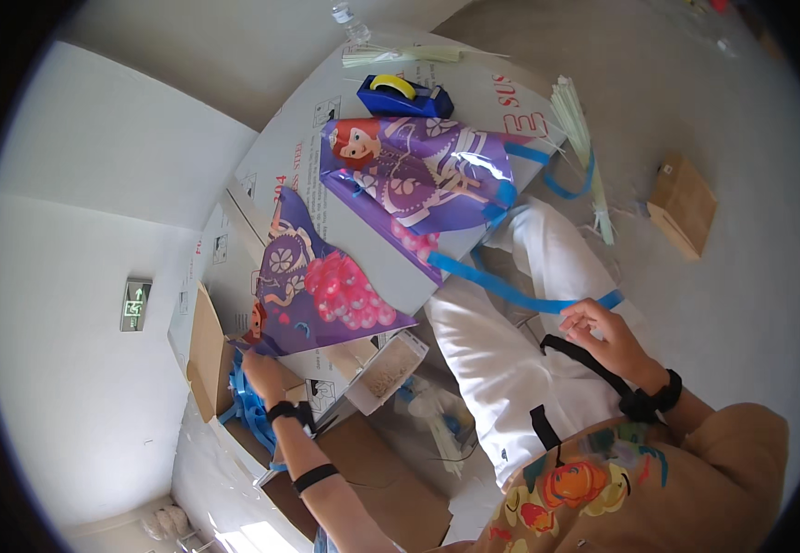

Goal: Assembling a plastic kite by attaching ribs and blue streamers using adhesive tape.

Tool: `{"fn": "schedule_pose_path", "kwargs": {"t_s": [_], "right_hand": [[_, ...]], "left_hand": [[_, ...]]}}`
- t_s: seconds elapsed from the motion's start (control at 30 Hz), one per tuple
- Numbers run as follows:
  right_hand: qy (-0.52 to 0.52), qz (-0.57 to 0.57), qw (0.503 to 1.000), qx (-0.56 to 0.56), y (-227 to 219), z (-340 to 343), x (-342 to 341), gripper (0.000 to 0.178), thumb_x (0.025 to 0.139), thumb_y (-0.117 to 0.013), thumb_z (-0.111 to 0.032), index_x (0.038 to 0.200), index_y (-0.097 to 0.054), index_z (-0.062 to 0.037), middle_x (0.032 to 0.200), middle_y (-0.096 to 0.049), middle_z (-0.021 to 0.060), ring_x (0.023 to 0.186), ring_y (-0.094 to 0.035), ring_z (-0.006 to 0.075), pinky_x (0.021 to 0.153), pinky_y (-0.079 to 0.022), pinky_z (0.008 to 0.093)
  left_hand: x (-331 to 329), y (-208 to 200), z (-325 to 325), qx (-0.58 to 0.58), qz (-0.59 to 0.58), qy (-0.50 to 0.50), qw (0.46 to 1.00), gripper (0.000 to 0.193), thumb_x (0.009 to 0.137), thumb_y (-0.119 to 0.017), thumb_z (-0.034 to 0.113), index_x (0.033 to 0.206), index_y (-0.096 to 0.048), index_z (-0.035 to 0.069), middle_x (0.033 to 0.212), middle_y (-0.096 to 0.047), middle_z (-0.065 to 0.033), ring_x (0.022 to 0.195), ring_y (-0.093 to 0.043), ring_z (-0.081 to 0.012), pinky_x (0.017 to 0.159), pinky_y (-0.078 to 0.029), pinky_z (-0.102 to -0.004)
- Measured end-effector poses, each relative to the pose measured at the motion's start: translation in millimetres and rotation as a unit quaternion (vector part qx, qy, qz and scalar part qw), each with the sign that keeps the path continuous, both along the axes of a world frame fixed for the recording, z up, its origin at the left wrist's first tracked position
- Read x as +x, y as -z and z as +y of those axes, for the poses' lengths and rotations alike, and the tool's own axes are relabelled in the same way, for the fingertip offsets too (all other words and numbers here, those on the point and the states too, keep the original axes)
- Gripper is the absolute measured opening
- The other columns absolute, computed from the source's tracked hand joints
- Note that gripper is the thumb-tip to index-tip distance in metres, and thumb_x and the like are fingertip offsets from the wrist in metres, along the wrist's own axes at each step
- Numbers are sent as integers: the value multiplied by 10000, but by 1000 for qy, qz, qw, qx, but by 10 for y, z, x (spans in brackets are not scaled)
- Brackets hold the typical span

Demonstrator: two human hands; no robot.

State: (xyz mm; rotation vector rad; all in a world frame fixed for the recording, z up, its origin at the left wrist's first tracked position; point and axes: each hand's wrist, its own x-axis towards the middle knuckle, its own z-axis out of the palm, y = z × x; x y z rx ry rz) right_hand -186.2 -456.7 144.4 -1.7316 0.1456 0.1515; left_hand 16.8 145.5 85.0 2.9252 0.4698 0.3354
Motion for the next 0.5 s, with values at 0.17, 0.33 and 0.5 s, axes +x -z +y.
{"fn": "schedule_pose_path", "kwargs": {"t_s": [0.17,0.33,0.5], "right_hand": [[-84,-41,995,-23,-35,76,123,250,923,-575,-6,1171,-539,-12,1015,-681,127,915,-680,222,789,-527,307],[-49,-47,995,-71,-14,-136,42,244,926,-575,-25,1168,-543,-11,1026,-680,142,943,-683,261,806,-532,332],[-25,-24,998,-58,32,-253,119,273,912,-593,-30,1179,-538,-16,1099,-658,136,958,-667,251,821,-517,342]], "left_hand": [[445,626,-1790,-343,-36,118,931,279,867,-694,149,1068,-600,-20,972,-657,-156,883,-653,-253,740,-529,-337],[787,649,-3757,-401,-43,-18,915,464,844,-753,264,1140,-577,-47,1049,-668,-198,891,-667,-280,790,-521,-383],[838,616,-3730,-528,-126,-23,839,358,795,-722,107,1094,-645,-75,981,-702,-187,912,-681,-297,839,-522,-384]]}}
